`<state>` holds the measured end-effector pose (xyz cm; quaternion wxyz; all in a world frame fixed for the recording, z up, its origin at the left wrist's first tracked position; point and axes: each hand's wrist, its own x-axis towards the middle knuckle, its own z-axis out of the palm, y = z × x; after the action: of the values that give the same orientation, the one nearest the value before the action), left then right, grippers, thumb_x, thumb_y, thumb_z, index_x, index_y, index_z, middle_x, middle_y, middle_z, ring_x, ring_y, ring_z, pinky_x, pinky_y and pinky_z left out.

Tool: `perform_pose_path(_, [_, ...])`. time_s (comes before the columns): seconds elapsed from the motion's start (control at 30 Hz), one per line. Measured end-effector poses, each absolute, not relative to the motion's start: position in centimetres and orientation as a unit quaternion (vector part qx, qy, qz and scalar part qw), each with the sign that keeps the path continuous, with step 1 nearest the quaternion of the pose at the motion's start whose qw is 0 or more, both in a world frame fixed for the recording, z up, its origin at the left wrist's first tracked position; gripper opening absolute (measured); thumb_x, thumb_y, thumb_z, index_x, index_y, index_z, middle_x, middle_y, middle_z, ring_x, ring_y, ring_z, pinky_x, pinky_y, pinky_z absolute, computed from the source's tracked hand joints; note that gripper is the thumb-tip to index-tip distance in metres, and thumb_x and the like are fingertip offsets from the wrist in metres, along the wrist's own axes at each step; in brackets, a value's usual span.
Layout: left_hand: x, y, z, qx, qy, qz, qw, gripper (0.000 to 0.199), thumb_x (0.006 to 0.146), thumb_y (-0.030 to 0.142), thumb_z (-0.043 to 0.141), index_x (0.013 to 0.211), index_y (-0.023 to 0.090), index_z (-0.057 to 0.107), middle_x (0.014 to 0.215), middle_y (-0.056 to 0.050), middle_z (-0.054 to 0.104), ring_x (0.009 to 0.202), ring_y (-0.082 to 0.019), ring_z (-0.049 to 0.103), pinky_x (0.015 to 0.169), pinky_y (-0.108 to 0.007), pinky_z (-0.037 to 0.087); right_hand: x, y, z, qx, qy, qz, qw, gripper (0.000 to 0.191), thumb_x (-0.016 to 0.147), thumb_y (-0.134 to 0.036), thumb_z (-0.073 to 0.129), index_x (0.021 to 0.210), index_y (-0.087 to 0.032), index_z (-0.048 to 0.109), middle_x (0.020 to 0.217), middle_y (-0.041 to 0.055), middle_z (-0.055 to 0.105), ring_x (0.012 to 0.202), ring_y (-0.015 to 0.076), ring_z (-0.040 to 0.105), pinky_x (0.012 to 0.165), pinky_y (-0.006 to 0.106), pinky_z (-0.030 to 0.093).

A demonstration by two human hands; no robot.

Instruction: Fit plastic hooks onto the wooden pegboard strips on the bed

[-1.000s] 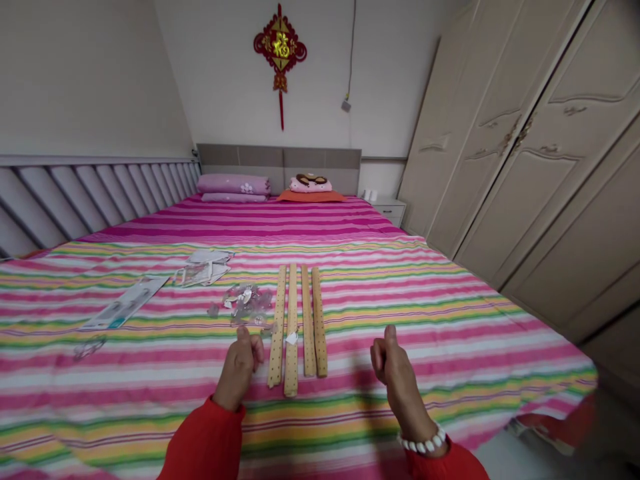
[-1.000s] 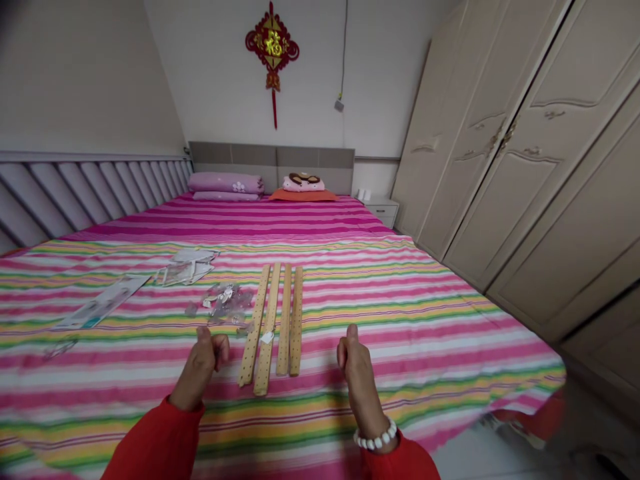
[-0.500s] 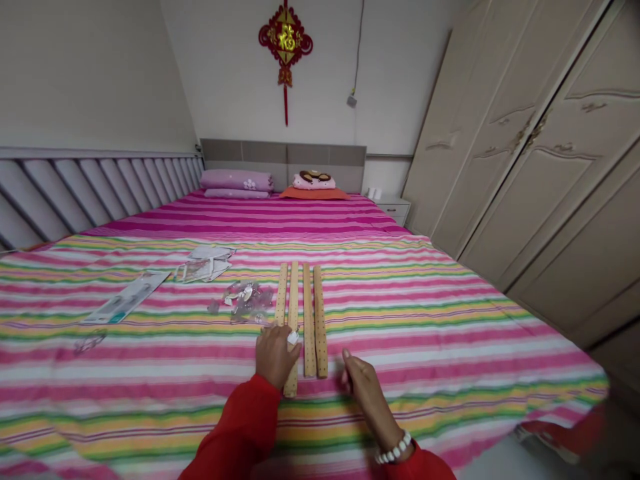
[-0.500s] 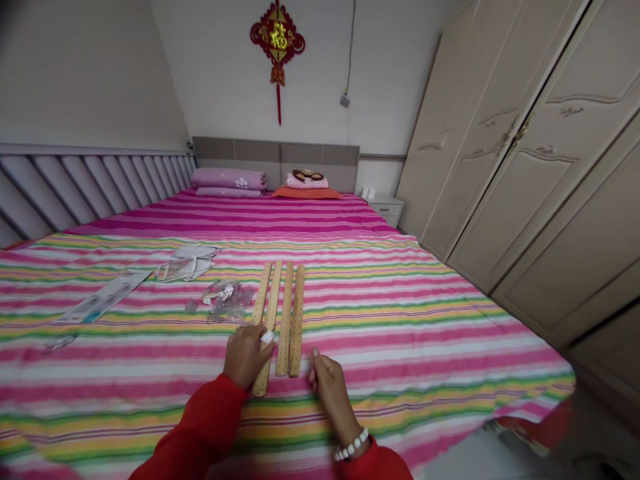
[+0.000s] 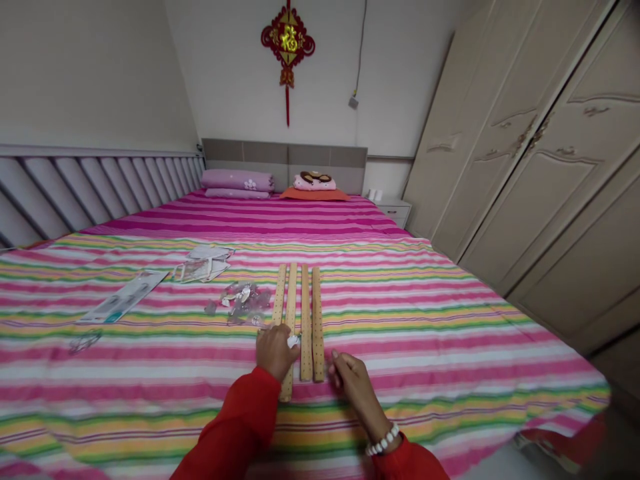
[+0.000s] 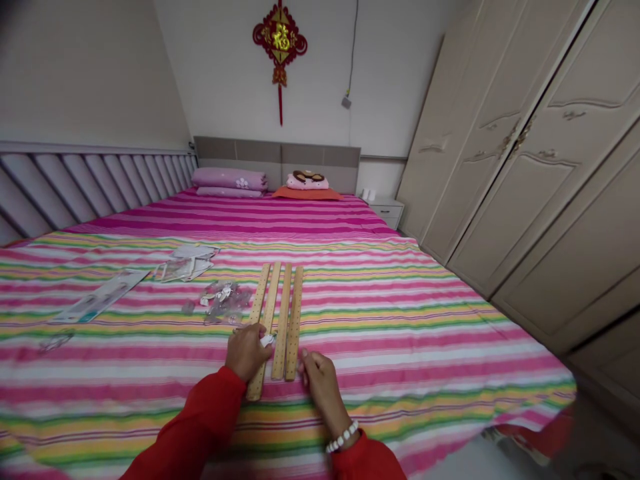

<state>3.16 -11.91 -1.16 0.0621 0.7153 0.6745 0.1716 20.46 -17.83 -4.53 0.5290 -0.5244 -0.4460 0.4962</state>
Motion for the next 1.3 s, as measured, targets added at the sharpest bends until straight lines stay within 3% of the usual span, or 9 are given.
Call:
perform_pose_path(0.17, [2.9, -12.2, -0.6, 0.732, 0.623, 0.251, 0.116, 0.023, 0.065, 0.018, 0.063, 0.087, 0.019, 0.06, 0.084, -0.003, 0.067, 0.085, -0.022, 0.061, 0.081, -0.034, 0.038, 20.4, -17.2, -3.5, -0.51, -0.465, 0.455, 0.563, 0.048, 0.071, -0.062, 0.062, 0.053, -0.018, 0.055, 0.048, -0.0037, 0.048, 0.049, 0.0119, 0.044, 0.05, 0.025, 0.036])
perform_pose_path(0.27, [3.0, -13.0, 0.1, 0.786, 0.532, 0.277, 0.149, 0.028, 0.065, 0.015, 0.062, 0.092, 0.019, 0.059, 0.087, -0.003, 0.067, 0.087, -0.021, 0.06, 0.082, -0.034, 0.039, 20.1, -17.0, -2.6, -0.489, -0.451, 0.463, 0.586, 0.04, 0.068, -0.057, 0.068, 0.068, -0.017, 0.065, 0.058, -0.0013, 0.058, 0.055, 0.0137, 0.051, 0.052, 0.025, 0.04])
perform_pose_path(0.37, [3.4, -14.0, 0.7, 0.828, 0.473, 0.262, 0.147, 0.026, 0.065, 0.013, 0.059, 0.09, 0.02, 0.059, 0.088, -0.005, 0.066, 0.088, -0.023, 0.059, 0.083, -0.036, 0.04, 19.7, -17.0, -2.3, -0.472, -0.42, 0.525, 0.571, 0.045, 0.061, -0.055, 0.075, 0.083, -0.017, 0.069, 0.059, -0.0007, 0.063, 0.049, 0.0138, 0.053, 0.047, 0.025, 0.041])
perform_pose_path(0.57, [3.8, -15.0, 0.9, 0.858, 0.42, 0.229, 0.188, 0.033, 0.061, 0.011, 0.058, 0.092, 0.021, 0.059, 0.091, -0.005, 0.066, 0.091, -0.023, 0.06, 0.085, -0.036, 0.041, 19.1, -18.1, -3.6, -0.454, -0.401, 0.572, 0.552, 0.046, 0.052, -0.054, 0.081, 0.07, -0.014, 0.068, 0.048, 0.0, 0.063, 0.041, 0.011, 0.052, 0.044, 0.024, 0.04])
perform_pose_path(0.7, [3.9, -14.4, 0.3, 0.858, 0.393, 0.239, 0.229, 0.039, 0.06, 0.01, 0.059, 0.097, 0.021, 0.06, 0.092, -0.004, 0.066, 0.09, -0.022, 0.06, 0.085, -0.033, 0.044, 19.2, -19.1, -4.0, -0.472, -0.386, 0.541, 0.579, 0.047, 0.049, -0.051, 0.083, 0.076, -0.017, 0.067, 0.049, -0.0024, 0.062, 0.04, 0.011, 0.051, 0.042, 0.023, 0.04])
perform_pose_path(0.93, [4.0, -12.9, -0.5, 0.851, 0.342, 0.252, 0.307, 0.051, 0.061, 0.008, 0.057, 0.111, 0.021, 0.06, 0.089, -0.001, 0.067, 0.085, -0.017, 0.062, 0.082, -0.029, 0.047, 19.1, -20.3, -3.9, -0.463, -0.406, 0.528, 0.586, 0.04, 0.056, -0.053, 0.079, 0.068, -0.017, 0.065, 0.057, 0.0018, 0.067, 0.048, 0.0124, 0.057, 0.048, 0.024, 0.044])
perform_pose_path(1.17, [4.2, -12.9, -1.5, 0.796, 0.398, 0.355, 0.287, 0.036, 0.073, 0.01, 0.048, 0.104, 0.019, 0.063, 0.092, -0.005, 0.064, 0.086, -0.016, 0.06, 0.083, -0.03, 0.049, 18.1, -19.6, -4.9, -0.486, -0.384, 0.48, 0.621, 0.042, 0.058, -0.055, 0.077, 0.063, -0.016, 0.063, 0.052, 0.0018, 0.064, 0.048, 0.0136, 0.055, 0.049, 0.026, 0.043])
perform_pose_path(1.3, [3.7, -13.8, -2.3, 0.758, 0.426, 0.387, 0.305, 0.029, 0.076, 0.014, 0.048, 0.1, 0.018, 0.065, 0.094, -0.007, 0.066, 0.087, -0.017, 0.062, 0.082, -0.031, 0.05, 18.5, -19.0, -5.4, -0.498, -0.387, 0.479, 0.61, 0.039, 0.063, -0.053, 0.074, 0.071, -0.016, 0.066, 0.055, 0.0023, 0.065, 0.05, 0.0155, 0.056, 0.05, 0.028, 0.045])
